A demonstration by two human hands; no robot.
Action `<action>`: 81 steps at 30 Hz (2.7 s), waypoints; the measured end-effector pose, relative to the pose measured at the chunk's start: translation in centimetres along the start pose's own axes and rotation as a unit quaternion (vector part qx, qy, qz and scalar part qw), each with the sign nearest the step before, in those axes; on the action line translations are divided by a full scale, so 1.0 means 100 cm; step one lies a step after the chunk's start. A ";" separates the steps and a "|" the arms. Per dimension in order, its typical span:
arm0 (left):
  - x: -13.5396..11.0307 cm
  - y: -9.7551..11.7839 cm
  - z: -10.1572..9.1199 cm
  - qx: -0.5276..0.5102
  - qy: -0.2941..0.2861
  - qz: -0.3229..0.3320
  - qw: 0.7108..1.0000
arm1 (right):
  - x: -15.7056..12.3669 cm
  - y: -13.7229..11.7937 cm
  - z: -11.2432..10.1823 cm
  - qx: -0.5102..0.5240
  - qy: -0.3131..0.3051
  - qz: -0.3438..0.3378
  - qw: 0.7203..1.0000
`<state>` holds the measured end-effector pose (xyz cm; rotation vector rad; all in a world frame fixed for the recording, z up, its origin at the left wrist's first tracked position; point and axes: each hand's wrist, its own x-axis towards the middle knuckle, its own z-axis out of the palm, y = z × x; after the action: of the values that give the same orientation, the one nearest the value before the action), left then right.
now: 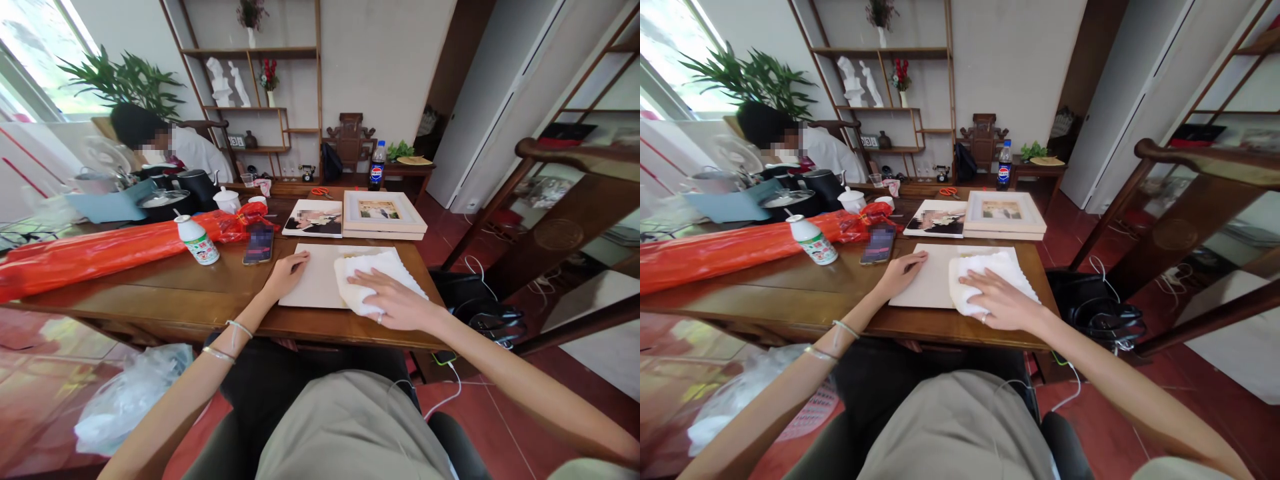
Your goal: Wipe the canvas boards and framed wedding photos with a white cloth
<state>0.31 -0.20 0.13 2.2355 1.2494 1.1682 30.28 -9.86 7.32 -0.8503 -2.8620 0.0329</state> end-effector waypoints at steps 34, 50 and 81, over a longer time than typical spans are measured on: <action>0.001 -0.001 -0.001 0.004 -0.002 0.006 1.000 | 0.103 0.051 0.008 0.000 0.026 0.122 0.992; 0.001 0.003 -0.005 -0.015 -0.021 -0.001 1.000 | 0.084 -0.068 0.027 -0.067 0.009 0.040 0.997; 0.003 0.003 -0.002 0.012 -0.010 -0.019 1.000 | 0.175 0.034 0.001 -0.053 -0.043 0.111 0.991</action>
<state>0.43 -0.16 0.55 2.2265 1.2981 1.1190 17.64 2.47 9.49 -1.2142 -2.8548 -0.0579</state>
